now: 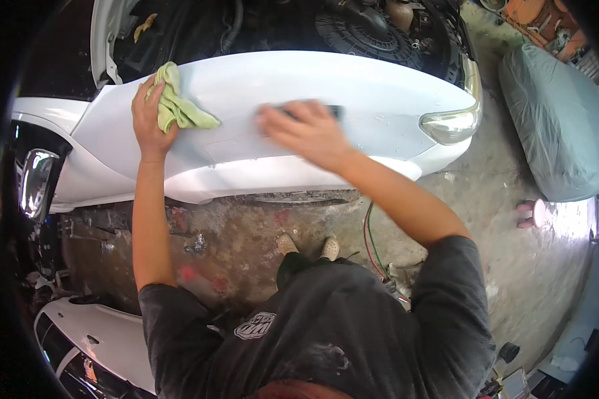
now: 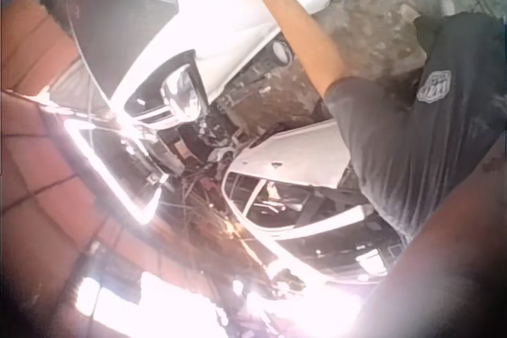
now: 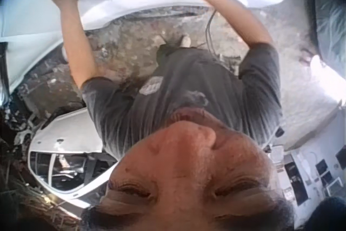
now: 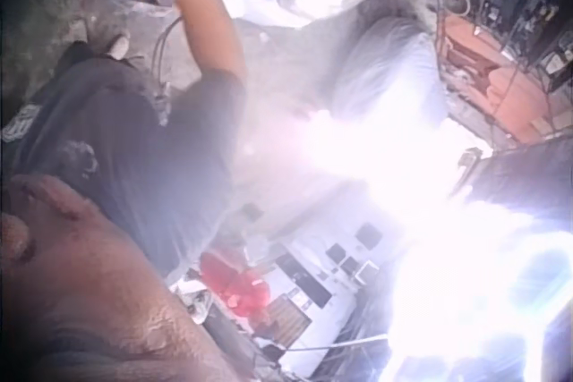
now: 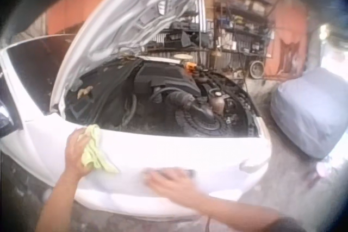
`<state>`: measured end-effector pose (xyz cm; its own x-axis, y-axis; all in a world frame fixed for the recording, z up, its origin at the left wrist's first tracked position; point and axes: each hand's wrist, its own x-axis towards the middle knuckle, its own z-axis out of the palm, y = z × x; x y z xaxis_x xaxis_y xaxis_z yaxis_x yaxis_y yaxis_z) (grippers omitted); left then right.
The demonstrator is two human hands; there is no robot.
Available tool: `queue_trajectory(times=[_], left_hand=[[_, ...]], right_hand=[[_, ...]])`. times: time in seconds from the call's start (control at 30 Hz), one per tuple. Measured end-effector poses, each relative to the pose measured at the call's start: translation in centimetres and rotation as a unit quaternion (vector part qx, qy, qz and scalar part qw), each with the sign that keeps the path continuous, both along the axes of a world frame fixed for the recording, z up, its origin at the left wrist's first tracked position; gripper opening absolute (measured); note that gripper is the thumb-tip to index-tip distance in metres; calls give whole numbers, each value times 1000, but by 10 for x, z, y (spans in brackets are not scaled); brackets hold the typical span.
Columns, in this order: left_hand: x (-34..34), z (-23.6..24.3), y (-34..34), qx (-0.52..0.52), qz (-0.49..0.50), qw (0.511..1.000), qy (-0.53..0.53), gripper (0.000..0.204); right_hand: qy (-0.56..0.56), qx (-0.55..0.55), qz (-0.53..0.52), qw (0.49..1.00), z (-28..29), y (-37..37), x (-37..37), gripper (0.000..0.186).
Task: The person sands a white vehicle panel by hand using a sanding block, dipping the block and a cloth into a bucket of water to rinse the surface and the tool.
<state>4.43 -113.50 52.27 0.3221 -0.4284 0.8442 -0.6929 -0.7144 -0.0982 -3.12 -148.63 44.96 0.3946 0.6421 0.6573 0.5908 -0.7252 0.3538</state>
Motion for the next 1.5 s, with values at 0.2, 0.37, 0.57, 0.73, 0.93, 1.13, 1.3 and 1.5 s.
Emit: queue_trajectory(times=[0.2, 0.37, 0.57, 0.73, 0.93, 1.13, 1.3, 1.5], left_hand=[[-14, -56, -15, 3, 87, 993, -78, 72], [-40, -132, -111, 25, 59, 997, -45, 60], [-64, -108, -270, 91, -173, 980, 17, 44], [-68, -107, -383, 131, -322, 935, 70, 29], [-88, -167, -384, 259, -342, 889, 159, 21], [-142, -187, -255, 135, -272, 918, 254, 31], [-205, -212, -119, -89, -102, 906, 400, 42], [-291, -302, 60, -585, 161, 666, 433, 35]], right_hand=[[30, 185, -156, 970, -15, -129, -71, 59], [177, 292, -269, 900, -67, -142, -176, 64], [263, 372, -306, 836, -102, -130, -251, 64], [231, 381, -308, 841, -88, -140, -262, 62], [226, 457, -286, 811, -103, -135, -262, 56], [320, 490, -150, 797, -118, -99, -241, 53], [440, 411, -26, 798, -110, -38, -192, 54], [536, 281, 105, 789, -98, 77, -140, 60]])
